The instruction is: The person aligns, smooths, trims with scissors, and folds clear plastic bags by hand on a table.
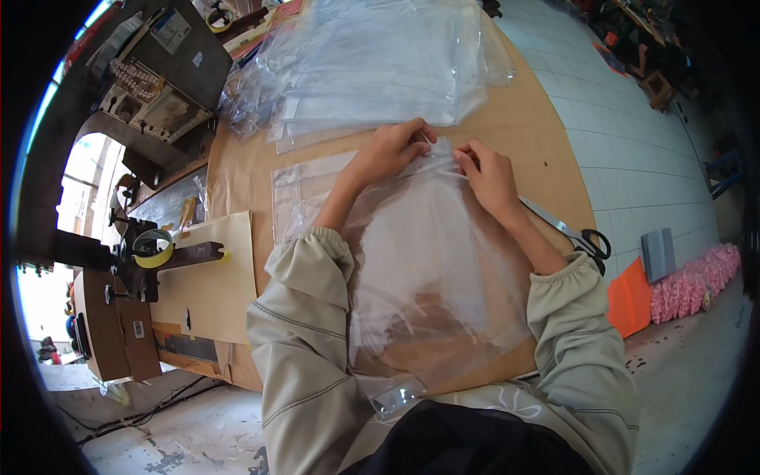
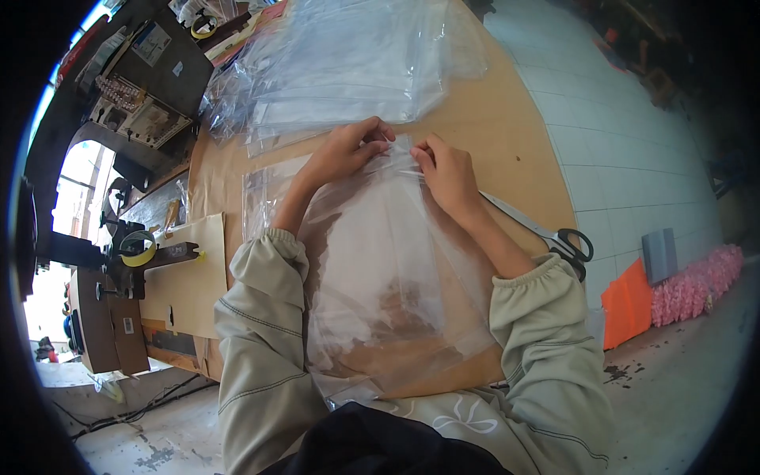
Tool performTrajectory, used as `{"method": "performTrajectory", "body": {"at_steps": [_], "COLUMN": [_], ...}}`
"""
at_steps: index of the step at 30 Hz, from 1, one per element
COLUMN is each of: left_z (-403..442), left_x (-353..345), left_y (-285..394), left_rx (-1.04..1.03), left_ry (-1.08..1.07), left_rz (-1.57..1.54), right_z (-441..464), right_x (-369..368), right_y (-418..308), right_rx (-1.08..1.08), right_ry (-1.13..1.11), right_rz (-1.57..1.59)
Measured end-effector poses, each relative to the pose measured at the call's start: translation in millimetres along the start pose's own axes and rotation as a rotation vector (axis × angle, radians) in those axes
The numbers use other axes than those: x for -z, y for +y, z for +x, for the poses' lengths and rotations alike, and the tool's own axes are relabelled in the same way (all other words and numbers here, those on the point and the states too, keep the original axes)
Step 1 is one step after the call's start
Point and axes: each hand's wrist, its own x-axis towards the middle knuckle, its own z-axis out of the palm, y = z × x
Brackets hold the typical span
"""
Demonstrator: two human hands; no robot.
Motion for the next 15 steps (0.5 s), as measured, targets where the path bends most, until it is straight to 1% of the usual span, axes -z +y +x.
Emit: {"method": "performTrajectory", "body": {"at_steps": [2, 5, 6, 8, 9, 12, 14, 15], "left_z": [-1.6, -13.6, -17.2, -26.4, -30.8, -43.9, -46.3, -45.3], "left_x": [-1.0, -19.3, -30.1, -50.5, -54.4, -63.5, -63.5, -64.7], "left_y": [10.1, 44.9, 47.0, 45.2, 46.1, 47.9, 42.5, 39.4], "left_rx": [0.023, 0.114, 0.047, -0.084, -0.122, -0.191, -0.195, -0.158], "left_ry": [-0.006, 0.126, 0.221, 0.409, 0.399, 0.356, 0.313, 0.312], "left_rz": [0.123, 0.676, 0.720, 0.803, 0.813, 0.838, 0.853, 0.876], "right_z": [-0.8, 1.6, 2.9, 9.7, 13.4, 11.0, 8.5, 7.2], "right_x": [-4.4, -2.5, 0.1, 9.8, 14.1, 14.3, 15.7, 19.2], "right_y": [3.4, 6.8, 7.8, 14.4, 18.1, 27.8, 26.7, 22.3], "right_rx": [0.044, 0.096, 0.110, -0.069, -0.158, 0.091, 0.110, 0.117], "right_ry": [0.041, 0.060, 0.057, -0.082, -0.155, -0.221, -0.270, -0.294], "right_rz": [-0.053, -0.096, -0.106, 0.257, 0.437, 0.412, 0.245, 0.162]}}
